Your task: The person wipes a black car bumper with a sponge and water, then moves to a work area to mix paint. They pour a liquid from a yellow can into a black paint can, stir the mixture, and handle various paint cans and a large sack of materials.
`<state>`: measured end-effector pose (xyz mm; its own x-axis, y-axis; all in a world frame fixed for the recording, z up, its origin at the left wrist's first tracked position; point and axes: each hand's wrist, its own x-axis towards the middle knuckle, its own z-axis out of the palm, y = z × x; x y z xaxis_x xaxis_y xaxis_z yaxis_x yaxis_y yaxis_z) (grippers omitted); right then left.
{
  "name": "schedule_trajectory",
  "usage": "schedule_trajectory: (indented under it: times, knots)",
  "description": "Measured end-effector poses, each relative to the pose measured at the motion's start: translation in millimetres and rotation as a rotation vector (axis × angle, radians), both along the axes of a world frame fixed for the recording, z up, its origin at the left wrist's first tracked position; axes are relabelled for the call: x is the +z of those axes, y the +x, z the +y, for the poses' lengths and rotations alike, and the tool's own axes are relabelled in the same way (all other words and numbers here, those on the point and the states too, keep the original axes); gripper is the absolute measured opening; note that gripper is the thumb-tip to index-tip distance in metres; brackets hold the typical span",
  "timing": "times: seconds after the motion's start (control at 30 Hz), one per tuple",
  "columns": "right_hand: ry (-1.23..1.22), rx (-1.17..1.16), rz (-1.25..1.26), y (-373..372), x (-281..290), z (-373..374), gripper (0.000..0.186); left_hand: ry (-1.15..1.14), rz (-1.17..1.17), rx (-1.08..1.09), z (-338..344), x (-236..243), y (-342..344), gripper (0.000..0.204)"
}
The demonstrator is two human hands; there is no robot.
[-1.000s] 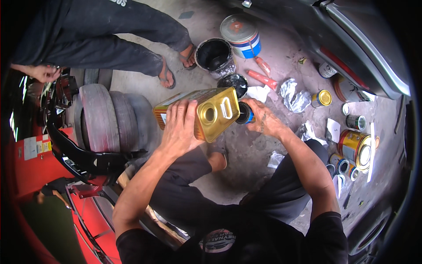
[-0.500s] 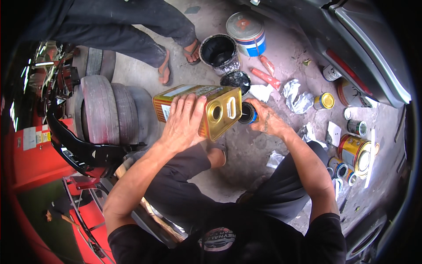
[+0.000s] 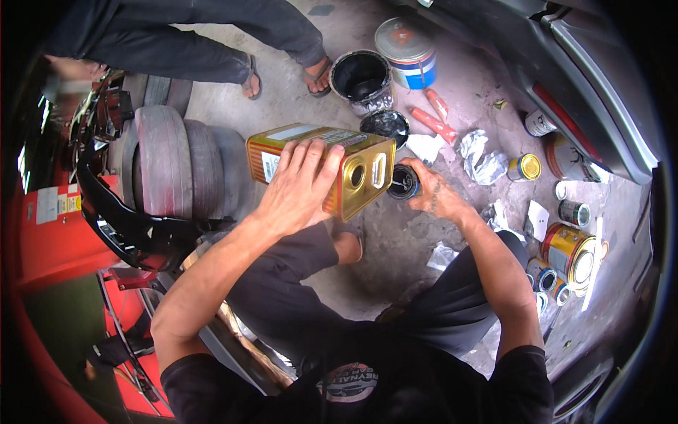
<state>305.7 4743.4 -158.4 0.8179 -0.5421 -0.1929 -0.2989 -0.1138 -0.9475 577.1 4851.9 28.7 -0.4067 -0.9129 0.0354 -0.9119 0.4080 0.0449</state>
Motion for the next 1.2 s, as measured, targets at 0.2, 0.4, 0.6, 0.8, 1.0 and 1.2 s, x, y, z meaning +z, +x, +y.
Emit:
schedule_trajectory:
  times: [0.2,0.4,0.6,0.8,1.0,1.2]
  knots:
    - [0.034,0.032,0.051,-1,14,1,0.081,0.008,-0.019,-0.031,-4,5,-3,0.105]
    - [0.029,0.042,0.084,-4,26,1,0.081,0.013,-0.023,-0.041,-6,7,-5,0.108]
    - [0.012,0.031,0.082,-7,17,2,0.081,0.032,-0.029,-0.038,-8,8,-6,0.110]
    - [-0.044,0.054,0.070,-9,14,3,0.081,0.033,-0.019,-0.042,-9,7,-8,0.107]
    - [-0.105,0.053,0.085,-10,12,5,0.081,0.039,-0.031,-0.058,-10,7,-10,0.106]
    - [-0.080,0.066,0.137,-7,5,6,0.082,0.047,-0.046,-0.070,-11,8,-9,0.107]
